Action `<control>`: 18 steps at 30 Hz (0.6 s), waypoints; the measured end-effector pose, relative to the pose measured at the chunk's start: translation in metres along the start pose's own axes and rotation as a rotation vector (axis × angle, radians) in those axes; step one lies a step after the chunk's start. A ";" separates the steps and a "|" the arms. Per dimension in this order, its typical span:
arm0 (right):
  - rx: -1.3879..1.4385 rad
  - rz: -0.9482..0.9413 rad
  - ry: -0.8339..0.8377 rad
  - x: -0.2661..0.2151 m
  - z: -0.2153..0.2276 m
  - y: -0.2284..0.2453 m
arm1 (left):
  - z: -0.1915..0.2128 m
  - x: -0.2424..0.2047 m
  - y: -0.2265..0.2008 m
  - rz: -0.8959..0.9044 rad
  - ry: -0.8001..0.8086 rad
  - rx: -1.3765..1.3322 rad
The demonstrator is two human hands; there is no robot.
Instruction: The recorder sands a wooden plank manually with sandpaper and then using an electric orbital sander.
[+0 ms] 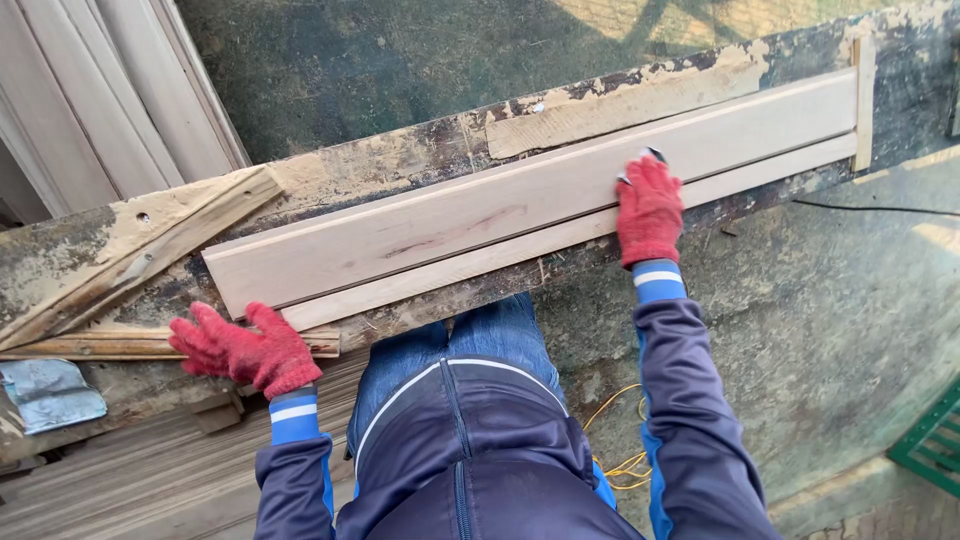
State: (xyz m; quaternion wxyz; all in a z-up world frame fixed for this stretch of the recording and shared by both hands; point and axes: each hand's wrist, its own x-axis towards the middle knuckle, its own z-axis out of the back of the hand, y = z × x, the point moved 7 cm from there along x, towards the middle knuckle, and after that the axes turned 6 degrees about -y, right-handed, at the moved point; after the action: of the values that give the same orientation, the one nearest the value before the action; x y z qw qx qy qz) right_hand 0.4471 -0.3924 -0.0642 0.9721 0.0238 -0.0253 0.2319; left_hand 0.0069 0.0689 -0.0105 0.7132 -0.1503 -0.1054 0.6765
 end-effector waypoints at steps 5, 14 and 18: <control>0.119 0.516 -0.131 -0.013 -0.052 0.116 | -0.041 -0.032 -0.042 -0.182 0.122 0.040; 0.339 1.217 0.085 -0.042 0.029 0.297 | -0.079 -0.046 -0.098 0.002 0.056 0.122; 0.312 1.264 0.213 0.012 0.054 0.129 | -0.089 -0.062 -0.112 -0.025 -0.022 0.225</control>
State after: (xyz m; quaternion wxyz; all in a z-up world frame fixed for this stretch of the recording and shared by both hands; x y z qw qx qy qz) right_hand 0.3971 -0.2749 -0.0052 0.6312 0.1218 0.0956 0.7600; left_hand 0.1391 -0.0039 -0.0504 0.7328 -0.0604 -0.0385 0.6767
